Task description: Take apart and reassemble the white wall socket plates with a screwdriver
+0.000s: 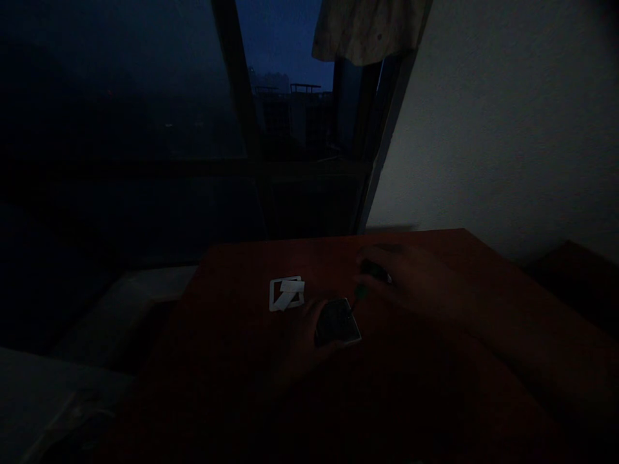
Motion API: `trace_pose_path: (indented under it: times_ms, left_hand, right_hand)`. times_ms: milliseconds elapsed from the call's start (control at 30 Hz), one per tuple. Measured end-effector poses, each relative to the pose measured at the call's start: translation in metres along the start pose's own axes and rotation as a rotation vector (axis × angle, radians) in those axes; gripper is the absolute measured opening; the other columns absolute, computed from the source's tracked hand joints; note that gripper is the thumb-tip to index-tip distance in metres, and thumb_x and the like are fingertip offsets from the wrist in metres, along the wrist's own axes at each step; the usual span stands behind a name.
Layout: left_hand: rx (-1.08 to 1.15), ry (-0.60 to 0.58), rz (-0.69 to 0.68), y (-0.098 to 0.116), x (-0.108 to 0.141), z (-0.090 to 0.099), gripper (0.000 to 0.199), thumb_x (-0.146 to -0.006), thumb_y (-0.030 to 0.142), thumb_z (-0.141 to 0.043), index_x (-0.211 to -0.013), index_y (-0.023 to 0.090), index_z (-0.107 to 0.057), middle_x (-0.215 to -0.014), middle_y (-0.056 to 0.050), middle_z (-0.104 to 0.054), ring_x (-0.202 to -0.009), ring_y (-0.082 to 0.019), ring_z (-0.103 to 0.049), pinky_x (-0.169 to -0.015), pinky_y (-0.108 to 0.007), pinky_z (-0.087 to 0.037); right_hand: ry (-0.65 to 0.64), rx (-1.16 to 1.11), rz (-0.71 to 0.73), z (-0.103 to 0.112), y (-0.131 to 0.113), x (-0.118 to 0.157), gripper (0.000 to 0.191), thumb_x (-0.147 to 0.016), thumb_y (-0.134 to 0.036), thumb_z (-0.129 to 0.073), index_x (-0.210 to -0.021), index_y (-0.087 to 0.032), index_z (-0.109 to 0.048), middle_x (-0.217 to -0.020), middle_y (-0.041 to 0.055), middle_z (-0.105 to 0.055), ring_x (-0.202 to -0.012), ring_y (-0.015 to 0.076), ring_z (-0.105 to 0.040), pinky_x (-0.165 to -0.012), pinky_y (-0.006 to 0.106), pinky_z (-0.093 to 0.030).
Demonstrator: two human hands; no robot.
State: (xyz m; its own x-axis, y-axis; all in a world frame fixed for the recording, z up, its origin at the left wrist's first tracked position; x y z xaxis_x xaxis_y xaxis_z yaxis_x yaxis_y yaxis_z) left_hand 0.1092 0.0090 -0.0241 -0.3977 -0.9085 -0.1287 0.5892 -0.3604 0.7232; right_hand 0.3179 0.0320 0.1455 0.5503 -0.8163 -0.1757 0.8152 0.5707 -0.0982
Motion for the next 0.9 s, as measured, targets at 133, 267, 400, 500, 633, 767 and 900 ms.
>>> trace_pose_path:
  times_ms: [133,267,400,500,633,767,900]
  left_hand:
    - [-0.006,-0.003,-0.019,-0.002,0.0,0.0,0.07,-0.076,0.046,-0.07,-0.136,0.025,-0.041,-0.14,-0.01,-0.045,-0.125,-0.031,-0.044,-0.104,-0.046,-0.037]
    - [-0.001,-0.029,-0.011,-0.004,0.0,-0.001,0.07,-0.077,0.046,-0.068,-0.138,0.024,-0.039,-0.141,-0.01,-0.043,-0.126,-0.03,-0.044,-0.104,-0.045,-0.037]
    - [-0.004,-0.048,0.005,-0.006,0.0,-0.002,0.071,-0.078,0.048,-0.067,-0.138,0.024,-0.038,-0.144,-0.011,-0.04,-0.128,-0.03,-0.042,-0.106,-0.045,-0.036]
    - [-0.011,-0.041,0.006,-0.006,0.0,-0.002,0.071,-0.078,0.047,-0.068,-0.139,0.024,-0.038,-0.143,-0.01,-0.041,-0.128,-0.03,-0.042,-0.105,-0.046,-0.036]
    - [-0.009,-0.042,-0.032,-0.007,-0.001,-0.001,0.071,-0.079,0.046,-0.067,-0.139,0.024,-0.037,-0.142,-0.01,-0.042,-0.127,-0.029,-0.042,-0.105,-0.044,-0.037]
    - [-0.037,-0.04,-0.031,-0.008,-0.001,-0.002,0.072,-0.077,0.043,-0.069,-0.138,0.024,-0.037,-0.142,-0.01,-0.042,-0.126,-0.029,-0.043,-0.104,-0.044,-0.037]
    - [-0.014,-0.052,-0.014,-0.006,-0.001,-0.002,0.072,-0.078,0.046,-0.068,-0.139,0.023,-0.036,-0.142,-0.011,-0.041,-0.128,-0.029,-0.042,-0.105,-0.043,-0.037]
  right_hand:
    - [-0.001,0.179,-0.05,-0.001,-0.002,-0.001,0.031,-0.093,-0.047,-0.044,-0.093,-0.02,-0.059,-0.08,0.0063,-0.068,-0.066,0.0212,-0.063,-0.051,0.027,-0.031]
    - [-0.035,0.036,-0.029,0.005,-0.009,0.002,0.018,-0.088,-0.03,-0.053,-0.102,-0.02,-0.056,-0.093,0.0055,-0.068,-0.073,0.019,-0.064,-0.054,0.026,-0.034]
    - [-0.052,0.005,0.011,0.007,-0.011,0.003,0.015,-0.086,-0.025,-0.054,-0.101,-0.021,-0.058,-0.093,0.0044,-0.068,-0.076,0.0178,-0.063,-0.056,0.026,-0.033]
    - [-0.025,0.179,-0.067,0.004,-0.011,0.003,0.022,-0.091,-0.039,-0.047,-0.089,-0.02,-0.059,-0.079,0.0054,-0.067,-0.064,0.019,-0.061,-0.05,0.028,-0.025]
    - [-0.022,0.096,-0.065,0.004,-0.01,0.004,0.013,-0.087,-0.03,-0.052,-0.095,-0.02,-0.056,-0.084,0.0039,-0.066,-0.066,0.0177,-0.061,-0.052,0.027,-0.027]
    - [-0.045,-0.023,0.049,0.003,-0.006,0.003,0.014,-0.088,-0.023,-0.051,-0.101,-0.021,-0.056,-0.096,0.0043,-0.065,-0.077,0.0169,-0.061,-0.058,0.026,-0.034]
    - [-0.022,0.101,-0.004,0.0,-0.004,0.001,0.02,-0.094,-0.034,-0.045,-0.092,-0.019,-0.059,-0.088,0.0063,-0.065,-0.072,0.0189,-0.06,-0.056,0.028,-0.032]
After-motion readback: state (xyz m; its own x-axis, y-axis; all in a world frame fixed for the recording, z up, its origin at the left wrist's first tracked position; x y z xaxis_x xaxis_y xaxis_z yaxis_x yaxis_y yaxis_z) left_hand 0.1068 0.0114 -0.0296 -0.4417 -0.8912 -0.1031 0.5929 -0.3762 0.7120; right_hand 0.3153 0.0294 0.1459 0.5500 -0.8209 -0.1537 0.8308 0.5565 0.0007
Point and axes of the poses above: each hand's wrist, its own x-axis away from the middle knuckle, its own z-axis out of the back of the hand, y = z × x, the point moved 1 cm from there along -x, towards the middle knuckle
